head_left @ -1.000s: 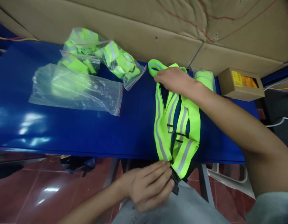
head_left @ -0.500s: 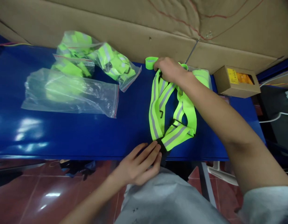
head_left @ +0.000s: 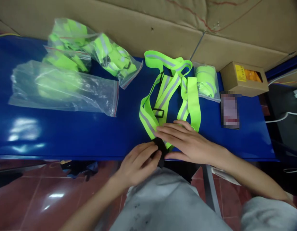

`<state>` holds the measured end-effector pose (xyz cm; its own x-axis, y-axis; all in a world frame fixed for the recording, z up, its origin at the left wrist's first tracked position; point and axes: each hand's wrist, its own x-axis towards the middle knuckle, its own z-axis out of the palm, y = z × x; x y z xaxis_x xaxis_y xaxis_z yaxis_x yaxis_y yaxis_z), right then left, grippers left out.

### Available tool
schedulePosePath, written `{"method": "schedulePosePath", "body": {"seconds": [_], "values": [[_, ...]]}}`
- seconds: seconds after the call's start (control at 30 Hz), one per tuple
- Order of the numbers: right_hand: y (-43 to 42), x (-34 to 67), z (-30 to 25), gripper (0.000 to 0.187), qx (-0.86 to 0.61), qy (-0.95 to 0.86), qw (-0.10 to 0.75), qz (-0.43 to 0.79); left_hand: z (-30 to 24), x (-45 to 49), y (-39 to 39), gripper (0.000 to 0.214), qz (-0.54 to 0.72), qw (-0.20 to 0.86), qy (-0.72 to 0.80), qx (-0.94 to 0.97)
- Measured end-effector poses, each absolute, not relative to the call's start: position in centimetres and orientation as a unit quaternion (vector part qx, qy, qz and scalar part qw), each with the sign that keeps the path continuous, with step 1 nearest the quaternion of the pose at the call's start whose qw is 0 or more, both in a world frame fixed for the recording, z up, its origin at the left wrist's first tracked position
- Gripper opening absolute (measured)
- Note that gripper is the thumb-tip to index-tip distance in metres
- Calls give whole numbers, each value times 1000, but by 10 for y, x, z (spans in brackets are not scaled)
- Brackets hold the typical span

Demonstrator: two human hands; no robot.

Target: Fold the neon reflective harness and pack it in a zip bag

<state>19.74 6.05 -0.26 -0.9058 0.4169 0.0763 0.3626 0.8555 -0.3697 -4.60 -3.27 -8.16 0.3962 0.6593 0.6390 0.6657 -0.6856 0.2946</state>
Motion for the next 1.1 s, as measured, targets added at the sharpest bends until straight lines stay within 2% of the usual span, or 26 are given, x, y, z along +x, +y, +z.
{"method": "schedulePosePath", "body": {"seconds": [0.13, 0.3, 0.37, 0.53, 0.77, 0.9, 1.1], "values": [[74, 191, -29, 62, -202, -950, 88, 223, -73, -46, -38, 30, -339, 24, -434, -835], [81, 192, -40, 62, -191, -932, 120, 282, -49, -51, -47, 43, -250, -119, -457, -845], [81, 193, -40, 61, -187, -930, 124, 289, -46, -48, -52, 46, -239, -141, -470, -838], [79, 193, -31, 57, -177, -935, 123, 283, -64, -27, -65, 36, -298, -41, -540, -786], [70, 189, -27, 56, -149, -934, 98, 311, -70, -8, -75, 21, -379, -66, -598, -703], [70, 187, -33, 59, -152, -925, 106, 332, -71, -6, -75, 23, -377, -48, -603, -701], [63, 185, -30, 57, -156, -938, 97, 293, -89, -12, -75, 33, -397, 20, -550, -734]]}}
